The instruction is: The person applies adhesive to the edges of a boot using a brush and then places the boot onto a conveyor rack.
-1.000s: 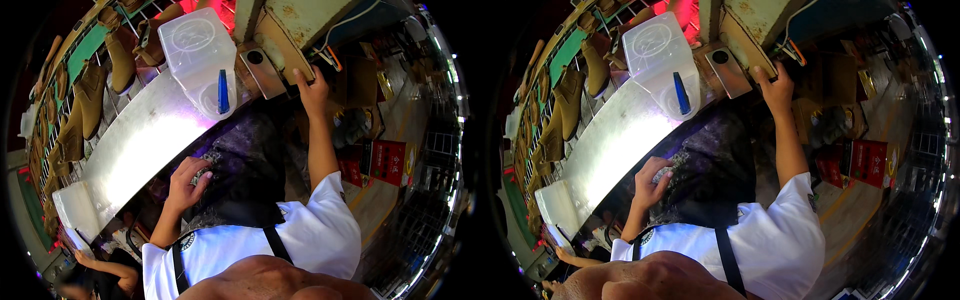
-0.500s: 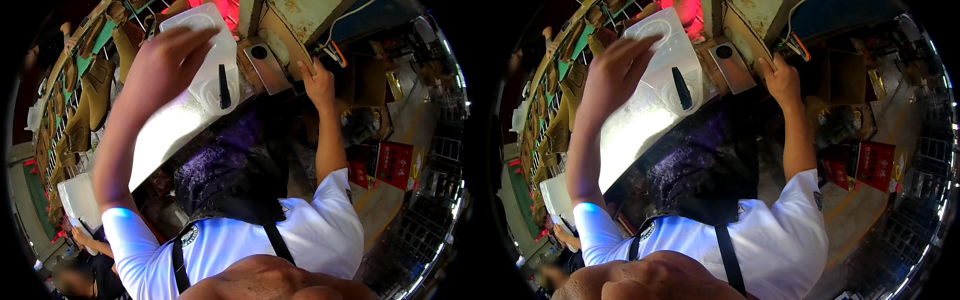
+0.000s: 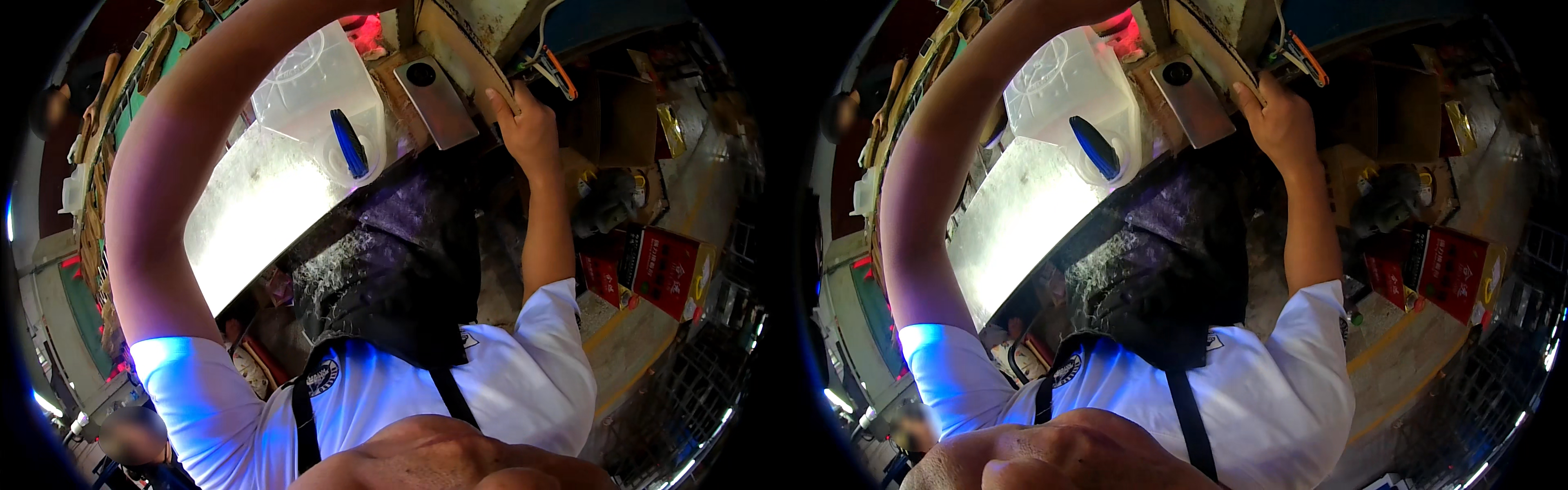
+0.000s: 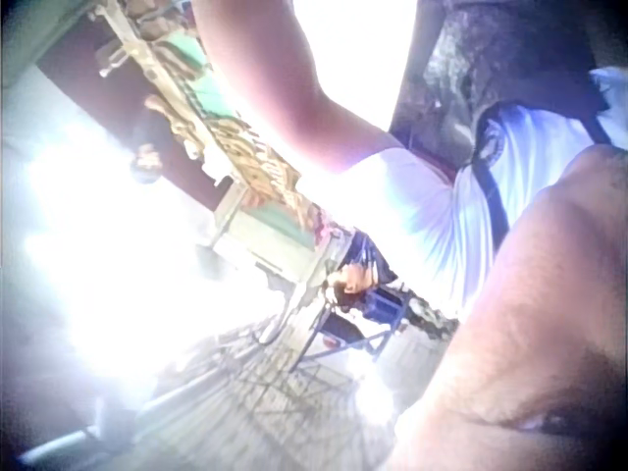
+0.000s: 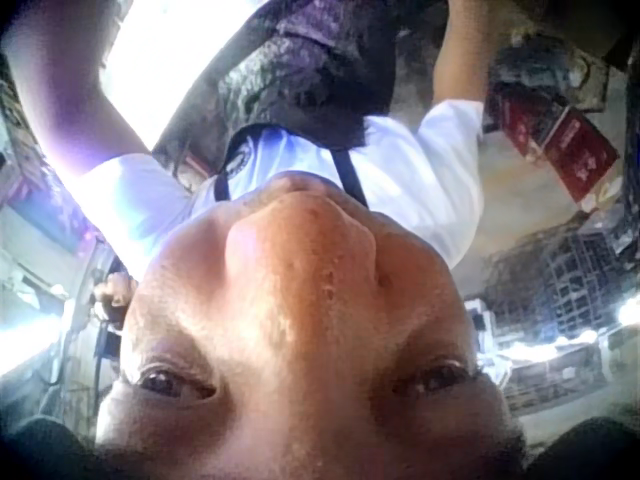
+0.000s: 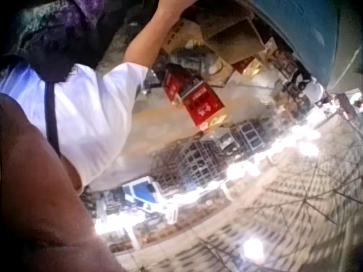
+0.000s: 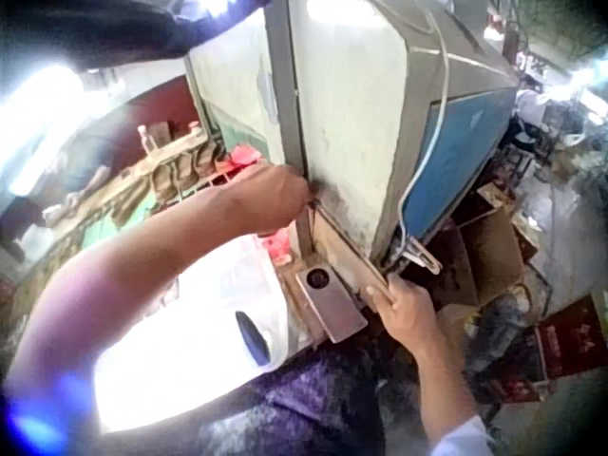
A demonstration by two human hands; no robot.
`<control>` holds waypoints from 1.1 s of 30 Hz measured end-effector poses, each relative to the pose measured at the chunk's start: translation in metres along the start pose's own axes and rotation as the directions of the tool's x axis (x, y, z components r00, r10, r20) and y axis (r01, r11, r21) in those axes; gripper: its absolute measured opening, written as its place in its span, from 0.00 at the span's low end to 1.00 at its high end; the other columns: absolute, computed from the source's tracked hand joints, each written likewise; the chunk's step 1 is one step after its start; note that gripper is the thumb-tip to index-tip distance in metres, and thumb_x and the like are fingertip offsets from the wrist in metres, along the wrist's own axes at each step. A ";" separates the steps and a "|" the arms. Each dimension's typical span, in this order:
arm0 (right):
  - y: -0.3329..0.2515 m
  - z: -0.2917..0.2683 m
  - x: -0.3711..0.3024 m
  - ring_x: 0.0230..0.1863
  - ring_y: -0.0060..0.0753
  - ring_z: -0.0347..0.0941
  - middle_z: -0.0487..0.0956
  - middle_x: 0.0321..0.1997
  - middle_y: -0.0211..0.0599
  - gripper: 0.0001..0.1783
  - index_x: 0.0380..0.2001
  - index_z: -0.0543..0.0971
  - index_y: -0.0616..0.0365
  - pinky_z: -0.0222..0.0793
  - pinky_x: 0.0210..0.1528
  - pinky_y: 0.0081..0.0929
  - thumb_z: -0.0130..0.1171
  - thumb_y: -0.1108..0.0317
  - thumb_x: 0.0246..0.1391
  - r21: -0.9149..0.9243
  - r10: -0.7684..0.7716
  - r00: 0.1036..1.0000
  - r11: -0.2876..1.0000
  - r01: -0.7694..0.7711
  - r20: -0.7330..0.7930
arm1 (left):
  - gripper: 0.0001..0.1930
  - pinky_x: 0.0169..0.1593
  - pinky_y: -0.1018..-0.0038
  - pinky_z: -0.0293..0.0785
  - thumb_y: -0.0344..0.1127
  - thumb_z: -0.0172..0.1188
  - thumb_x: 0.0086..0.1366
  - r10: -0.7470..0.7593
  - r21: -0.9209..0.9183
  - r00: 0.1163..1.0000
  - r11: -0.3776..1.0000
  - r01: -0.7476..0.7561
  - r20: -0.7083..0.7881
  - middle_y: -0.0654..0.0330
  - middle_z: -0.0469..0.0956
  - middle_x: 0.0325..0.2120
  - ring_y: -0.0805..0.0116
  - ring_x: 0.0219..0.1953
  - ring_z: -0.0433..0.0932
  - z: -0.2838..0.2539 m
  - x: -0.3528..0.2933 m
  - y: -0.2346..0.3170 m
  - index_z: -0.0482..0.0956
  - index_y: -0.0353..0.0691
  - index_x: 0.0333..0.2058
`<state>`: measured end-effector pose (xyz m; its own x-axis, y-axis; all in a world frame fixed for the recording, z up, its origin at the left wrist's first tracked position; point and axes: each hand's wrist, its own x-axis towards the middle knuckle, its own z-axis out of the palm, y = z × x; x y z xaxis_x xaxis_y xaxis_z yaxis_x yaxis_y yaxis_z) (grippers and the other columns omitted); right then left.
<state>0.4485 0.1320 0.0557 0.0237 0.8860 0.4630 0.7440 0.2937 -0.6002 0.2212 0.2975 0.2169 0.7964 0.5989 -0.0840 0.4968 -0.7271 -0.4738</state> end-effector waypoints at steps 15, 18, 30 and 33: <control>0.002 0.004 -0.005 0.31 0.50 0.82 0.83 0.30 0.46 0.16 0.40 0.81 0.63 0.76 0.30 0.39 0.64 0.58 0.64 -0.050 -0.060 0.996 0.997 0.057 -0.064 | 0.08 0.40 0.61 0.82 0.31 0.60 0.60 0.020 -0.078 0.998 0.997 -0.025 -0.066 0.50 0.85 0.31 0.53 0.38 0.86 0.012 0.011 0.006 0.86 0.35 0.30; 0.002 0.005 -0.005 0.32 0.50 0.83 0.84 0.31 0.48 0.14 0.39 0.81 0.63 0.76 0.30 0.39 0.64 0.60 0.64 -0.029 -0.075 0.995 0.997 0.073 -0.070 | 0.08 0.40 0.61 0.82 0.31 0.60 0.60 0.019 -0.101 0.999 0.995 -0.024 -0.050 0.50 0.85 0.32 0.52 0.38 0.86 0.016 0.009 0.009 0.86 0.35 0.30; 0.009 0.018 -0.016 0.22 0.46 0.75 0.77 0.22 0.44 0.16 0.28 0.77 0.63 0.70 0.24 0.36 0.66 0.62 0.62 -0.074 -0.187 0.967 0.982 0.176 -0.176 | 0.08 0.41 0.60 0.82 0.31 0.59 0.61 0.012 -0.165 0.999 0.986 -0.017 -0.031 0.49 0.85 0.33 0.51 0.39 0.86 0.038 0.013 0.021 0.86 0.34 0.31; 0.010 0.017 -0.014 0.20 0.45 0.74 0.77 0.21 0.43 0.17 0.26 0.77 0.62 0.69 0.22 0.36 0.66 0.61 0.63 -0.110 -0.173 0.970 0.982 0.155 -0.174 | 0.08 0.42 0.60 0.82 0.31 0.60 0.60 0.033 -0.171 0.999 0.985 -0.037 -0.023 0.49 0.85 0.33 0.50 0.39 0.86 0.036 0.016 0.021 0.86 0.34 0.30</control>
<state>0.4441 0.1289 0.0319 0.0105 0.7461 0.6657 0.8076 0.3863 -0.4457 0.2324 0.3036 0.1738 0.8205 0.5662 -0.0793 0.5187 -0.7955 -0.3131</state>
